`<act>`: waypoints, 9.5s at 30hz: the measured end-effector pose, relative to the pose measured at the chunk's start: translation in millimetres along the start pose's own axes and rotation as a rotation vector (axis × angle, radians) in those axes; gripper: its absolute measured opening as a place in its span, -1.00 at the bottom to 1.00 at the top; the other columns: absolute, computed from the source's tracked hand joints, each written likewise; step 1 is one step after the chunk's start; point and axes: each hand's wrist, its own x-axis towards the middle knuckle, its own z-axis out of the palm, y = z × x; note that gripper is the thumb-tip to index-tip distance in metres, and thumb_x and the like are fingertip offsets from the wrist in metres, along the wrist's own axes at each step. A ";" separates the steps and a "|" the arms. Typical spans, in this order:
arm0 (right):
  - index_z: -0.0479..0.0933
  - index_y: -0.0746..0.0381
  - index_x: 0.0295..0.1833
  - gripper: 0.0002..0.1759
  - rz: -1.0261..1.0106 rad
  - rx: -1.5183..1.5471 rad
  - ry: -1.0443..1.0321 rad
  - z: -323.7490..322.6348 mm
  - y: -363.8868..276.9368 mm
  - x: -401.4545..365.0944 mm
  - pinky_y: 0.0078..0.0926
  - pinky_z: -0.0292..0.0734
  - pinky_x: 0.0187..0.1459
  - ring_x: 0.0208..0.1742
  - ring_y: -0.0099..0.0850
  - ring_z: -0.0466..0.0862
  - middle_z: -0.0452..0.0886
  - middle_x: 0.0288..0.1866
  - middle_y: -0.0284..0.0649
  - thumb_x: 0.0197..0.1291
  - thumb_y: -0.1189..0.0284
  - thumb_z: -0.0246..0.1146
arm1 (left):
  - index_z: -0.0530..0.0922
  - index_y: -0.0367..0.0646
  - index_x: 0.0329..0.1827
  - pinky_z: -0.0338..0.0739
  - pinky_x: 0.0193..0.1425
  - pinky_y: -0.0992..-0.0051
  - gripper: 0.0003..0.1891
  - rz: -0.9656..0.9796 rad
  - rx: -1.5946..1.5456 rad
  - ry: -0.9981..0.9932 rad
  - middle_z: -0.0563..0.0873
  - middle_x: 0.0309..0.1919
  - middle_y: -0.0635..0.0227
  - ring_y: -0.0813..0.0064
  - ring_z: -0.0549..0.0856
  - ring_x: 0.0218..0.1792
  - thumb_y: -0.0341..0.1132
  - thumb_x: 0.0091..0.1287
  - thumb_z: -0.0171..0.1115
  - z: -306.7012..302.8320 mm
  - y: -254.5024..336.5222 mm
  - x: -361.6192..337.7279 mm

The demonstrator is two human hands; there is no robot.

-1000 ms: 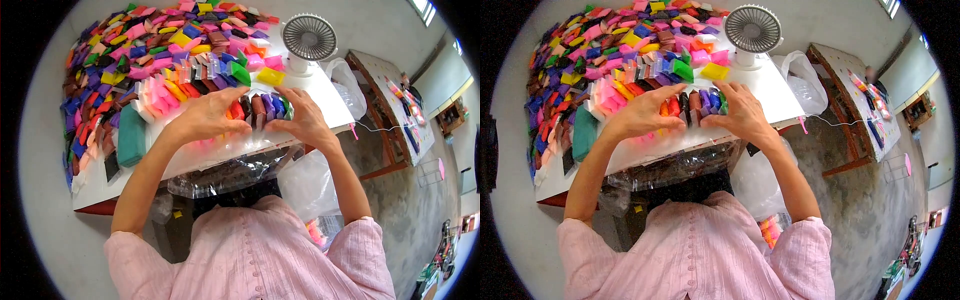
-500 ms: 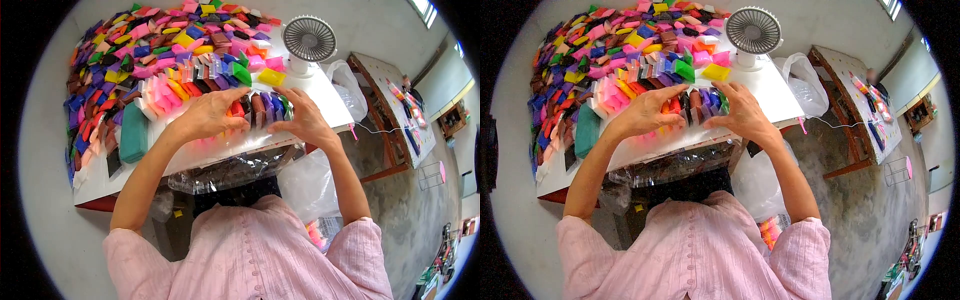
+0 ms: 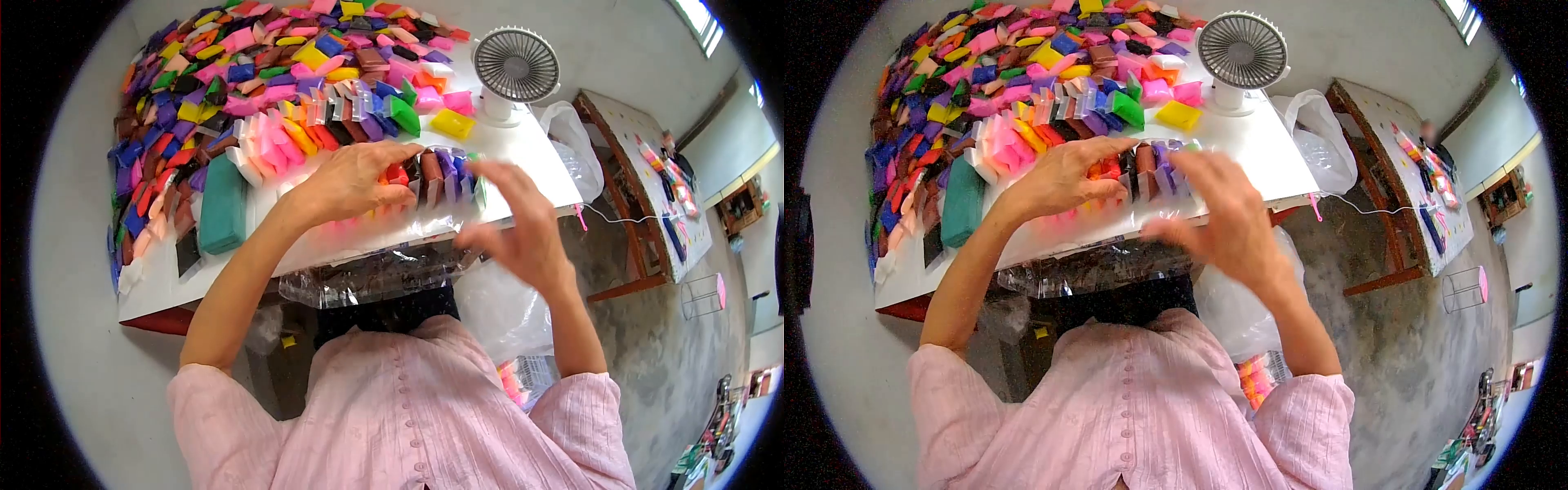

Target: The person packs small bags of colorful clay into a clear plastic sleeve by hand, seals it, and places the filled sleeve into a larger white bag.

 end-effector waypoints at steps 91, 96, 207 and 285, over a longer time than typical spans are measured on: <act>0.60 0.32 -0.45 -0.67 0.164 -0.299 -0.512 60.7 5.1 105.3 -0.10 0.54 -0.16 -0.27 0.00 0.68 0.67 -0.42 0.01 0.03 0.22 0.36 | 0.57 -0.41 -0.56 0.57 -0.47 0.40 -0.79 -0.508 -0.013 -0.028 0.65 -0.65 0.16 0.42 0.74 -0.57 -0.40 0.07 0.34 -47.2 -12.8 -13.6; 0.60 0.31 -0.42 -0.53 0.197 -0.329 -0.565 58.6 7.6 109.6 -0.16 0.53 -0.16 -0.23 -0.07 0.70 0.69 -0.40 -0.03 0.04 0.05 0.42 | 0.52 -0.41 -0.60 0.54 -0.52 0.39 -0.76 -0.506 -0.016 -0.071 0.64 -0.66 0.18 0.43 0.72 -0.59 -0.41 0.02 0.38 -45.9 -16.9 -8.4; 0.66 0.33 -0.07 -0.74 0.809 0.520 -0.025 20.7 90.4 44.5 -0.65 0.39 -0.37 -0.35 -0.65 0.55 0.67 -0.30 -0.35 0.24 0.37 0.35 | 0.60 -0.39 -0.09 0.56 0.01 0.28 -0.74 -0.325 -0.324 0.357 0.73 -0.23 0.01 0.16 0.72 -0.16 -0.35 0.29 0.14 33.3 15.9 30.0; 0.62 0.29 -0.14 -0.84 -0.109 0.341 -0.478 104.2 -22.5 108.4 -0.36 0.51 -0.01 -0.03 -0.29 0.59 0.67 -0.12 -0.23 0.14 0.57 0.29 | 0.59 -0.25 0.08 0.28 0.39 0.33 -0.68 -0.447 -0.438 0.973 0.59 0.21 0.23 0.36 0.51 0.26 -0.28 0.34 0.29 25.7 25.0 -125.6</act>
